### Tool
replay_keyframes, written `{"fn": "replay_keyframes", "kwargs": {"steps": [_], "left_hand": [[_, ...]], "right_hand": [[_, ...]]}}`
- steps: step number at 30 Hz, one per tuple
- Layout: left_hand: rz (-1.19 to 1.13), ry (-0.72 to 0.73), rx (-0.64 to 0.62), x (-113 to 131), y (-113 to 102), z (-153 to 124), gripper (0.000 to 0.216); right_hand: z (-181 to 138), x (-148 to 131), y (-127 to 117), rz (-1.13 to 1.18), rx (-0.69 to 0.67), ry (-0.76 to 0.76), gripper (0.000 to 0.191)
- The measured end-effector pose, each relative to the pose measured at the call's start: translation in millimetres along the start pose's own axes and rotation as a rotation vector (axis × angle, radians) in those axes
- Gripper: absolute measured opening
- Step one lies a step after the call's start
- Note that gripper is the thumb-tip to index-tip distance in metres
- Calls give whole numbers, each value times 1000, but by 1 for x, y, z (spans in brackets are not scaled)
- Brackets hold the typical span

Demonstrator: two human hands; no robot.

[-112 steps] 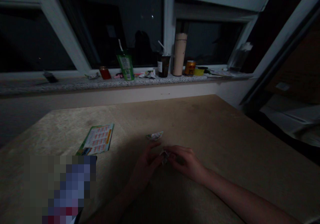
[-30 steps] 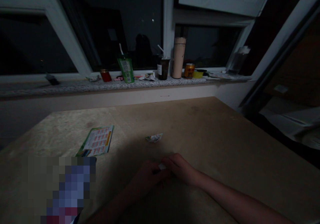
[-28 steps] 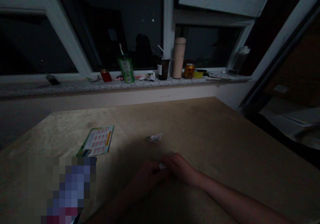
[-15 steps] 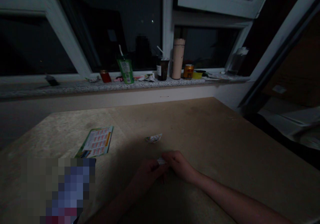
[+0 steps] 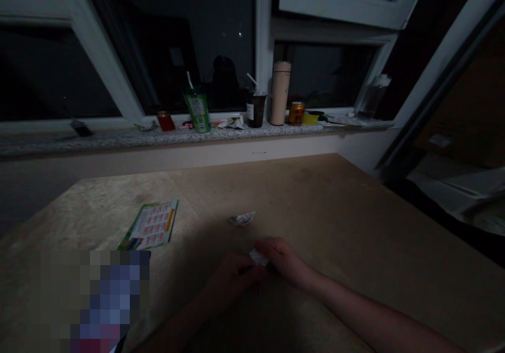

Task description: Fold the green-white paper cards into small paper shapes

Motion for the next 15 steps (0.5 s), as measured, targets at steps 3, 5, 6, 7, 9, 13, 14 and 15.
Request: {"fn": "replay_keyframes", "kwargs": {"steps": [3, 5, 6, 7, 9, 13, 14, 15], "left_hand": [[19, -11, 10, 1, 0, 0, 40], [25, -19, 5, 1, 0, 0, 39], [24, -22, 0, 1, 0, -1, 40], [21, -23, -5, 1, 0, -1, 41], [9, -11, -8, 1, -1, -2, 43], [-30, 25, 5, 0, -3, 0, 44], [-37, 28, 4, 0, -3, 0, 45], [-39, 28, 2, 1, -3, 1, 44]], "right_hand": [[0, 2, 1, 3, -27, 7, 56], [0, 2, 2, -10, -45, 14, 57], [0, 3, 2, -21, -37, 19, 58], [0, 2, 2, -30, -23, 24, 58], [0, 1, 1, -48, 2, 20, 59], [-2, -2, 3, -78, -82, -52, 56], [-2, -1, 4, -85, -105, -57, 55], [-3, -1, 4, -88, -120, -53, 54]]}}
Point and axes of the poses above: each hand's wrist, its own z-axis towards the middle knuckle, its own y-axis out of the palm, x = y × z, the point moved 4 cm from there along z, towards the middle knuckle, and after that the axes turned 10 degrees about y, right-handed, at the moved point
